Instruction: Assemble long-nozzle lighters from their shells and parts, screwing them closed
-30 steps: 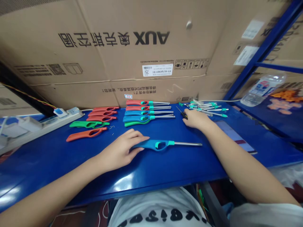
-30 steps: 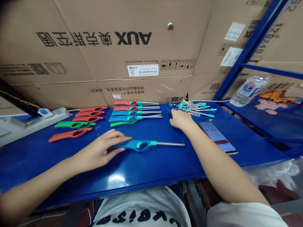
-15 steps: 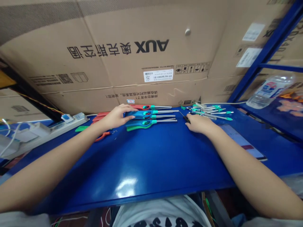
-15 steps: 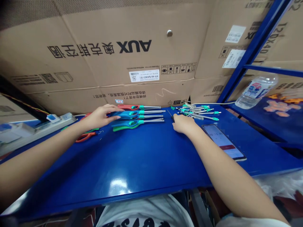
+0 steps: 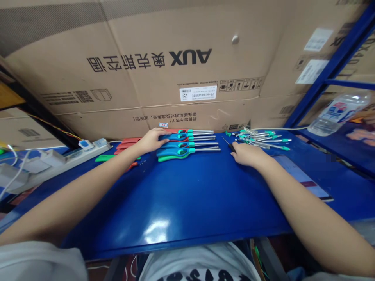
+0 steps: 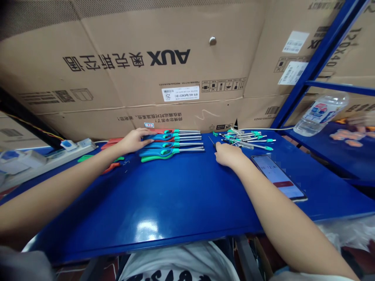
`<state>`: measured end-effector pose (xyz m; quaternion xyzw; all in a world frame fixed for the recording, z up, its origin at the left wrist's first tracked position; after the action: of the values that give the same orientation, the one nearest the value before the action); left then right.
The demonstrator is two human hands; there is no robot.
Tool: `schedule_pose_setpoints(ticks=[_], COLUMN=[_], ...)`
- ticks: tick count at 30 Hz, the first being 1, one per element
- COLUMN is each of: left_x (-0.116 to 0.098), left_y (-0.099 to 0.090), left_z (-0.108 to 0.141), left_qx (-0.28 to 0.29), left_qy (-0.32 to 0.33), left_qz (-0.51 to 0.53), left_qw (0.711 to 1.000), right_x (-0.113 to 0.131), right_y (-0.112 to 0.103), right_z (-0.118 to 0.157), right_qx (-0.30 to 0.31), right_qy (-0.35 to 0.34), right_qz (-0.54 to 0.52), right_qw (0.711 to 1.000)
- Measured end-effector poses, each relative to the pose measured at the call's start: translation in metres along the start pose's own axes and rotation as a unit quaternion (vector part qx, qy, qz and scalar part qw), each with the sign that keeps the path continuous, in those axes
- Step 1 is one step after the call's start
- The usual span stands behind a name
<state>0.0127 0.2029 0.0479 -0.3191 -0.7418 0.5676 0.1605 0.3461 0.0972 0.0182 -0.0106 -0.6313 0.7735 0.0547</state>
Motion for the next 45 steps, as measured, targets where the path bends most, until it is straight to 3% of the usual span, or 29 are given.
schedule_pose_setpoints(ticks=[8,14,17,20,24,30,40,45], left_x=[-0.005,-0.003,0.018,0.047,0.078,0.088,0.098,0.102], left_y=[-0.005,-0.033,-0.051,-0.058,-0.045,-0.026,-0.004,-0.004], left_z=[0.002,0.013,0.025,0.037,0.049,0.05,0.027,0.018], left_qx=[-0.03,-0.089,-0.086,-0.037,0.058,0.072,0.158,0.132], left_qy=[-0.02,-0.065,-0.156,-0.235,-0.294,-0.301,-0.323,-0.28], left_qz=[-0.006,-0.018,-0.057,-0.087,-0.099,-0.11,-0.085,-0.058], left_qw=[0.999,0.994,0.982,0.967,0.949,0.945,0.929,0.949], right_x=[0.003,0.0,0.0,0.002,0.011,0.021,0.02,0.022], right_y=[-0.002,-0.007,-0.017,-0.025,-0.029,-0.028,-0.029,-0.03], right_z=[0.004,0.003,0.004,0.007,0.011,0.014,0.014,0.017], right_qx=[0.003,-0.033,-0.101,-0.151,-0.186,-0.233,-0.278,-0.272], right_qy=[0.005,0.004,-0.005,-0.004,-0.018,-0.076,-0.091,-0.096], right_qz=[0.006,0.0,-0.026,-0.053,-0.089,-0.155,-0.193,-0.197], right_qw=[1.0,0.999,0.995,0.987,0.978,0.957,0.937,0.937])
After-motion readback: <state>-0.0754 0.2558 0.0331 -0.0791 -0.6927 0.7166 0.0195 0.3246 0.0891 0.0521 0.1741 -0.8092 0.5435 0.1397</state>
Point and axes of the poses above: each hand's wrist, its own z-axis away from the middle knuckle, its own y-axis out of the palm, x = y × z, the point moved 5 cm from there along -z, towards the middle knuckle, and after that the axes turned 6 degrees about -z, right-handed, at the moved point
